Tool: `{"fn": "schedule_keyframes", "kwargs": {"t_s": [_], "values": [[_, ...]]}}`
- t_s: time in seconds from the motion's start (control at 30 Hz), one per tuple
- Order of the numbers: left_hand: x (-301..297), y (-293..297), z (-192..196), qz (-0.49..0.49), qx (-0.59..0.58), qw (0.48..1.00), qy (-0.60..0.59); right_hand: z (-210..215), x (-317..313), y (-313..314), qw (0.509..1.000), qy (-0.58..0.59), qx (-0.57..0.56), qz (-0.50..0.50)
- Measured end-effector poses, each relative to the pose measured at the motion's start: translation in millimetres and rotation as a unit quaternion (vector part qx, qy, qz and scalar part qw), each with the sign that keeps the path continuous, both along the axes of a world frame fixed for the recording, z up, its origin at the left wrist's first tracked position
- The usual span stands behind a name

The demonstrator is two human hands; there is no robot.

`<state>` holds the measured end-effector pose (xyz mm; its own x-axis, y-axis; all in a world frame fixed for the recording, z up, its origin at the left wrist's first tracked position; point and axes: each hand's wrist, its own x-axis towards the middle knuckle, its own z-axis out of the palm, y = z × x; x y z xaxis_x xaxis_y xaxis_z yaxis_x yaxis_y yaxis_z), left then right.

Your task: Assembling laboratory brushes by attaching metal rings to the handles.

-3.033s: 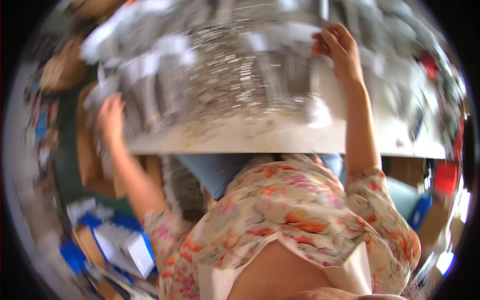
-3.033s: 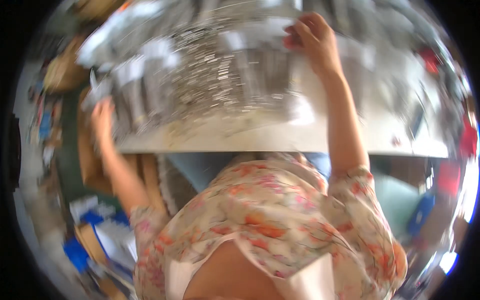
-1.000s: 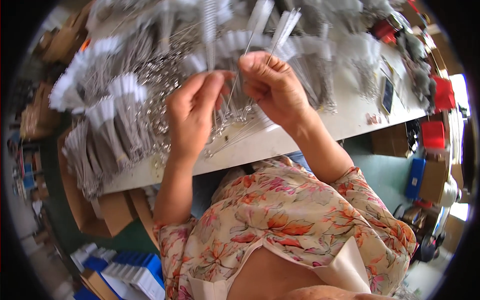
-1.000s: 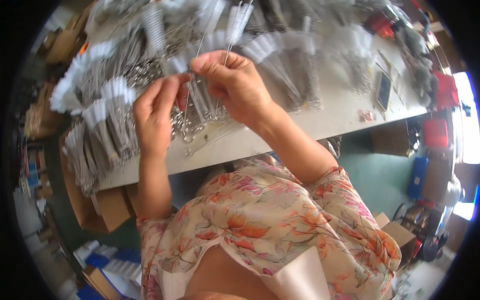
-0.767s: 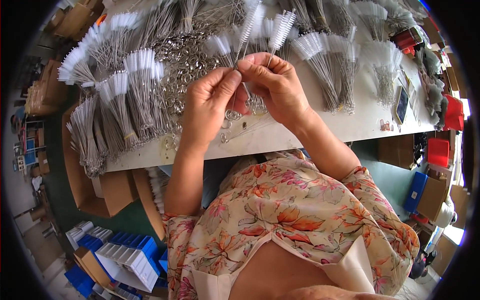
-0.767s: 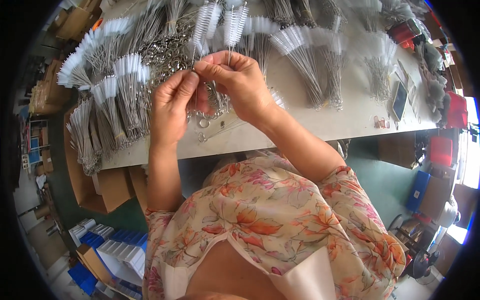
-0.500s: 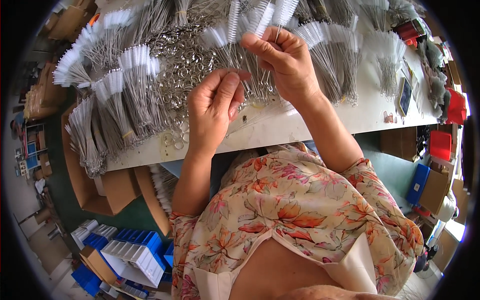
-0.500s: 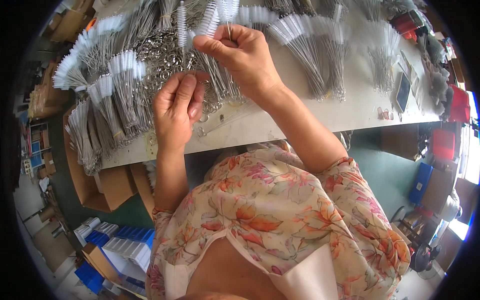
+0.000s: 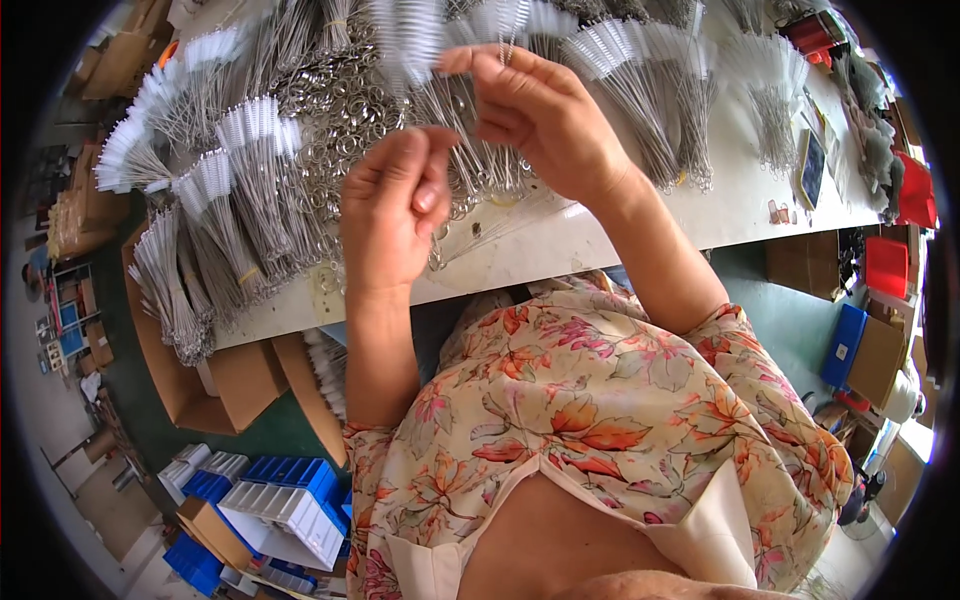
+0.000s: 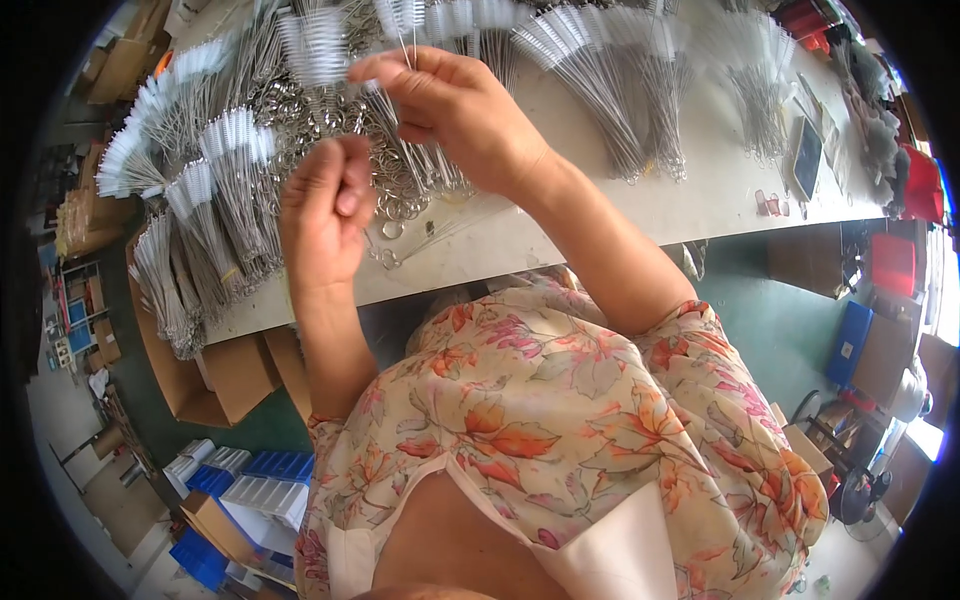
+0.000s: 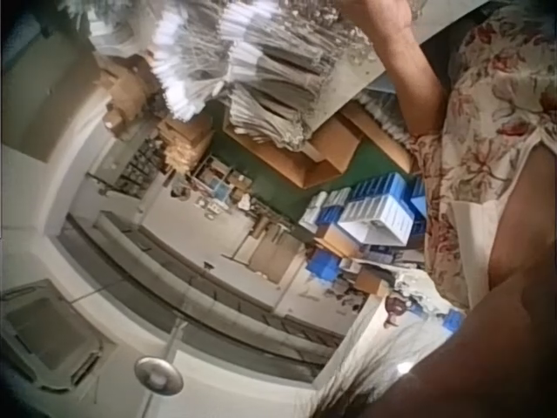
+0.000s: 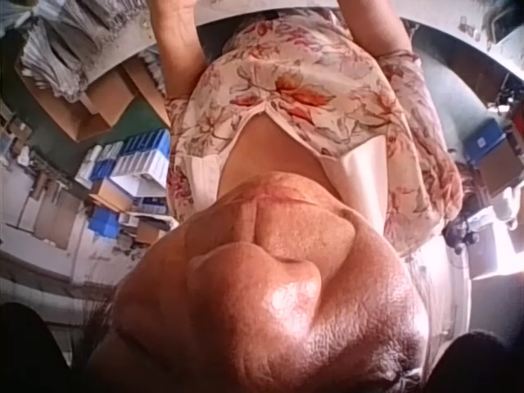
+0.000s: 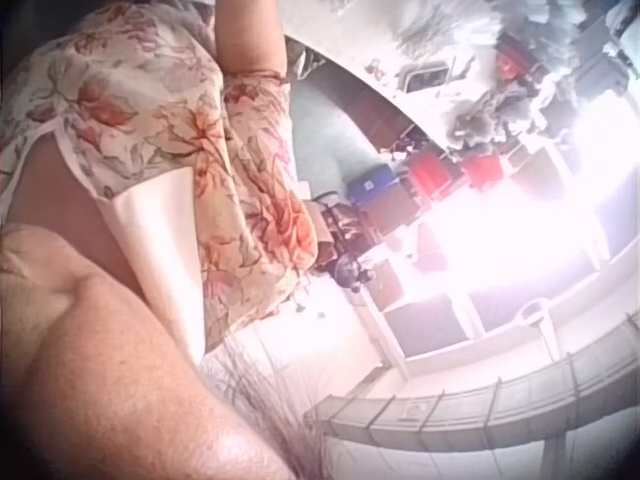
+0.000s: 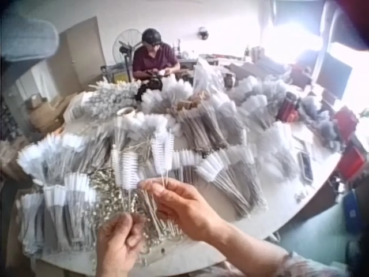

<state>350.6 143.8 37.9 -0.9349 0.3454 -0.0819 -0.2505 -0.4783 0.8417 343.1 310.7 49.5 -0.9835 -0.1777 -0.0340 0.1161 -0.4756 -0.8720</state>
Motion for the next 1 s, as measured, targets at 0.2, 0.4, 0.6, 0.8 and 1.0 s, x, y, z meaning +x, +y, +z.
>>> {"fn": "schedule_keyframes", "kwargs": {"t_s": [0.2,0.4,0.6,0.8,1.0], "values": [[-12,4,4,0.114,-0.098,0.978,0.141,4,-1,-7,0.994,0.009,-0.087,-0.069],[-2,27,-8,0.144,-0.24,0.886,0.369,9,23,-20,0.977,0.134,0.145,-0.074],[24,23,11,0.193,-0.098,0.932,0.292,-13,22,6,0.979,0.091,0.159,-0.086],[20,9,-23,0.189,-0.357,0.651,0.642,-7,24,-12,0.966,-0.043,-0.254,-0.021],[-9,-26,37,0.067,-0.206,0.82,0.53,25,39,-11,0.924,0.139,0.337,0.117]]}}
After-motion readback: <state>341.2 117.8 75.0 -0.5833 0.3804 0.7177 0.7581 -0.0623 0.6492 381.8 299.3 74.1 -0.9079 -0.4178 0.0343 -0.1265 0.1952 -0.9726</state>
